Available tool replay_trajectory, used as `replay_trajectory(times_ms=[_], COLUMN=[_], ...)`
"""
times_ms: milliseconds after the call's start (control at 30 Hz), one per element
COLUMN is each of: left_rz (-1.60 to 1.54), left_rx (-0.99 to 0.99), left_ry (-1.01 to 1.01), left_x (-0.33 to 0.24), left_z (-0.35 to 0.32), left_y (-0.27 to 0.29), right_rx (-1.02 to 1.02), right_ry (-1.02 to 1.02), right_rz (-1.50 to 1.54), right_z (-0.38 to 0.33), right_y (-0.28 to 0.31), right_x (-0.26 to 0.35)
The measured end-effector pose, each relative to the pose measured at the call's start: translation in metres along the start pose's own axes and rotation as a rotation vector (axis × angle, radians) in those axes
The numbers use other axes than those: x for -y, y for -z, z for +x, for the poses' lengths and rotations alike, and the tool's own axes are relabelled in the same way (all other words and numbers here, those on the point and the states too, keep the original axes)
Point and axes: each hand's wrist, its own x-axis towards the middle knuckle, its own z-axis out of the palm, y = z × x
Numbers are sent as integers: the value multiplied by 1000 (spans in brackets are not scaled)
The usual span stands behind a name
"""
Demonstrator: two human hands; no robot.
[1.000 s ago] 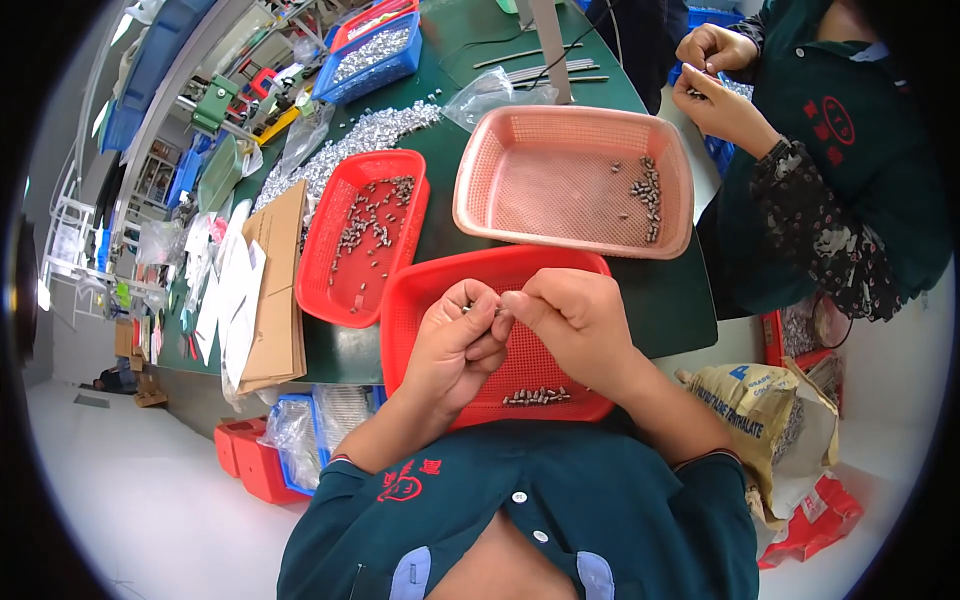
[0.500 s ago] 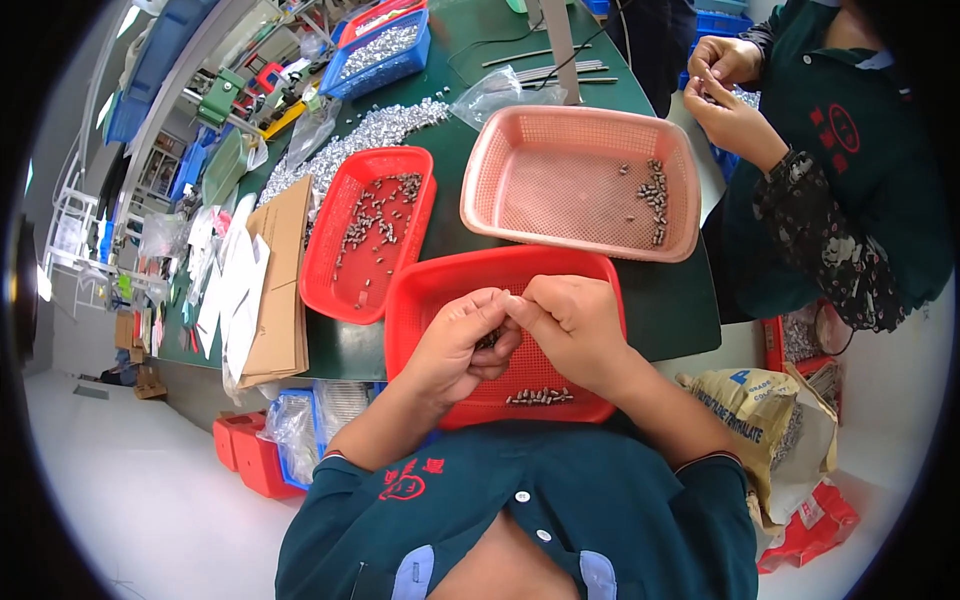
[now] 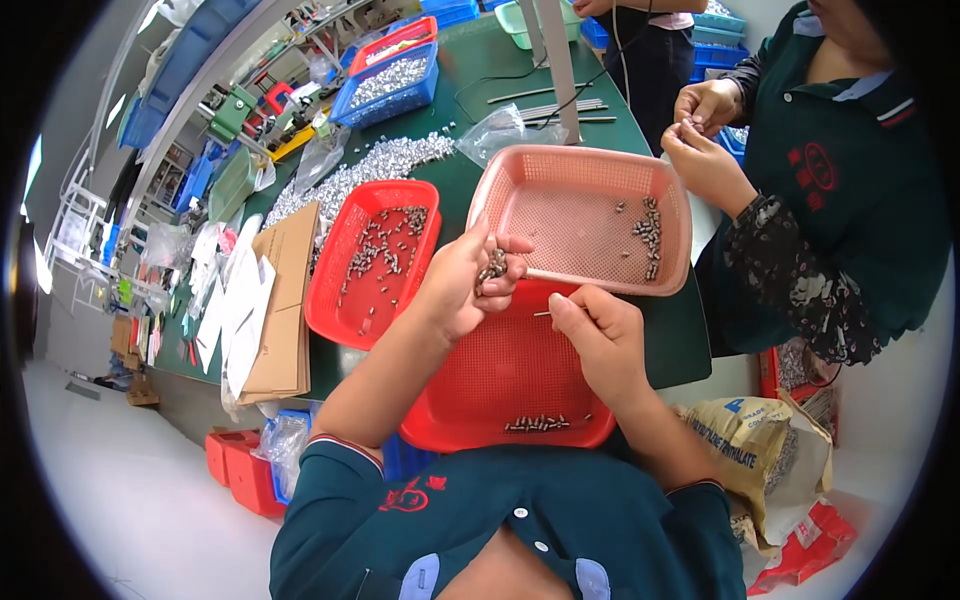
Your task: Sorting and inspecting small metal components into different bins on a workbench.
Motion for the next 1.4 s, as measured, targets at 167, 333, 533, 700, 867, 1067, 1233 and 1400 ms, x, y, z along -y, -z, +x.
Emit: replay_trajectory(times_ms=[167, 333, 533, 700, 867, 1067, 1233, 1400], left_rz=[-120, -214, -270, -301, -332, -267, -199, -95], left_rx=[155, 248, 271, 180, 210, 206, 177, 166], left_ry=[35, 45, 59, 77, 103, 166, 141, 127], left_x=[11, 23, 42, 50, 59, 56, 55, 50], left_z=[-12, -28, -39, -48, -45, -48, -49, -50], left_y=[6, 11, 21, 13, 14, 12, 11, 6], right_rx=[-1, 35, 27, 44, 88, 131, 139, 201], right_ry=[8, 36, 203, 214, 145, 258, 489, 562], right_rz=[-21, -42, -190, -191, -202, -261, -421, -553], right_z=[4, 10, 10, 10, 7, 10, 13, 18], right_y=[0, -4, -7, -7, -10, -12, -13, -13], right_x=[0, 1, -6, -4, 7, 10, 8, 4])
